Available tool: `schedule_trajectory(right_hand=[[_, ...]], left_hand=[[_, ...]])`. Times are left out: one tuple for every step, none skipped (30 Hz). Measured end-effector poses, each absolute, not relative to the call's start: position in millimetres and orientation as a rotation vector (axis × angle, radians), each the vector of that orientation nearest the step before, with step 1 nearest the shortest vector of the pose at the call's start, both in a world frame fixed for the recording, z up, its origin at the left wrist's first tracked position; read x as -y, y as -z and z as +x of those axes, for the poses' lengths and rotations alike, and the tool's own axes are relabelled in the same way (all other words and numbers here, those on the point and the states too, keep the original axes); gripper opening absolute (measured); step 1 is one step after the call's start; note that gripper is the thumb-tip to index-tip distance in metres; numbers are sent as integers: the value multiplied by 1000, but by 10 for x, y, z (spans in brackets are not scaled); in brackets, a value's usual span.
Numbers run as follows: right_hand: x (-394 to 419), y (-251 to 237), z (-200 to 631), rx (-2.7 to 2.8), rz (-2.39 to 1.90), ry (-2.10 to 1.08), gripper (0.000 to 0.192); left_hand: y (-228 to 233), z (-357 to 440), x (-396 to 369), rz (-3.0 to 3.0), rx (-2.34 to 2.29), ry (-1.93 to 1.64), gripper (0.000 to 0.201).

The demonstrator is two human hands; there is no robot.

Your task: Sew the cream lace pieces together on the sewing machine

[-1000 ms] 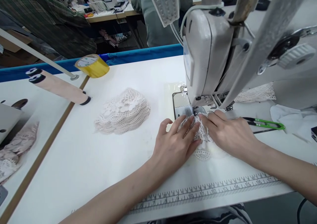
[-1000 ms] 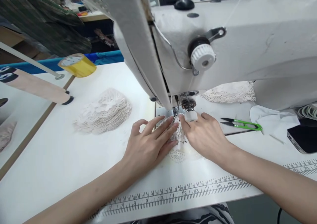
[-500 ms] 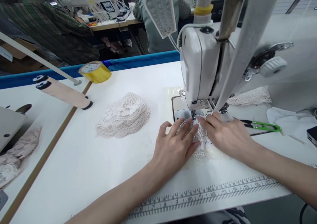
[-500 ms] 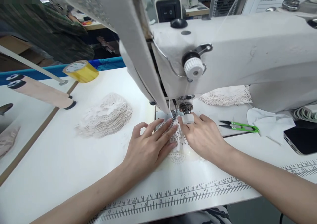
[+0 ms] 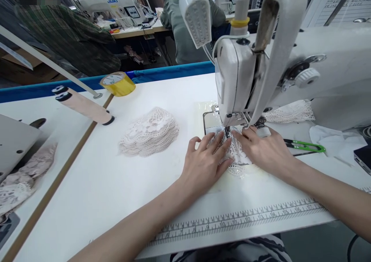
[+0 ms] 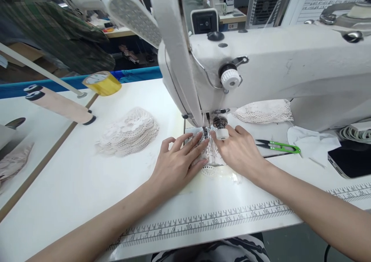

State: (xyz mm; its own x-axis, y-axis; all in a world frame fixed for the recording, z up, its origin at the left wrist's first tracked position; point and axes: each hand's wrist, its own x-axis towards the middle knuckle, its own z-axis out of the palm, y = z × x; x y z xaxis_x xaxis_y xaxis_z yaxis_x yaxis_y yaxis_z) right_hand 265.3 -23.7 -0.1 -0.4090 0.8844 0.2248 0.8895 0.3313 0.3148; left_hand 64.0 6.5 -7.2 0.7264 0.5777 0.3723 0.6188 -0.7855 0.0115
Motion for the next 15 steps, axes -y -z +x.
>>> schedule_trajectory(right_hand=[[251,-39,2664,2537,-1694,591,42],[271,-87,2675,2515,-1692,530,35],[296,-140,2686,2499,-1688,423,29],[323,-193,2697,2496,-1674,269,24],[349,-241,2706,2507,-1644,94,23],[371,-281,2714,2525,-1605,-74,22],[387,-311,2721,2549,-1564,-217,20],[394,-329,2729,2567,-1533,-322,15],[394,-337,2737,2574,-1520,-397,10],[388,-335,2746,2556,-1519,-448,11],[378,-328,2757,2520,-1524,-497,16],[365,-317,2770,2471,-1530,-556,19],[353,-306,2783,2414,-1539,-620,20],[341,-297,2795,2353,-1547,-678,20],[332,-292,2804,2296,-1555,-721,20]], left_hand=[[51,633,-53,-2798,958,570,37],[22,620,-39,-2786,925,597,34],[-12,602,-25,-2786,885,623,31],[-48,579,-13,-2806,842,634,29],[-80,552,-5,-2845,799,624,29],[-105,522,0,-2898,756,590,31],[-121,494,0,-2954,713,541,34],[-128,469,-3,-2999,676,497,33],[-129,450,-7,-3028,645,465,28],[-126,440,-11,-3044,629,452,21],[-126,438,-12,-3059,642,454,18],[-132,445,-11,-3077,692,465,19],[-146,461,-7,-3105,783,475,21],[-169,483,-1,-3139,908,473,21],[-198,510,5,-3176,1050,468,19]])
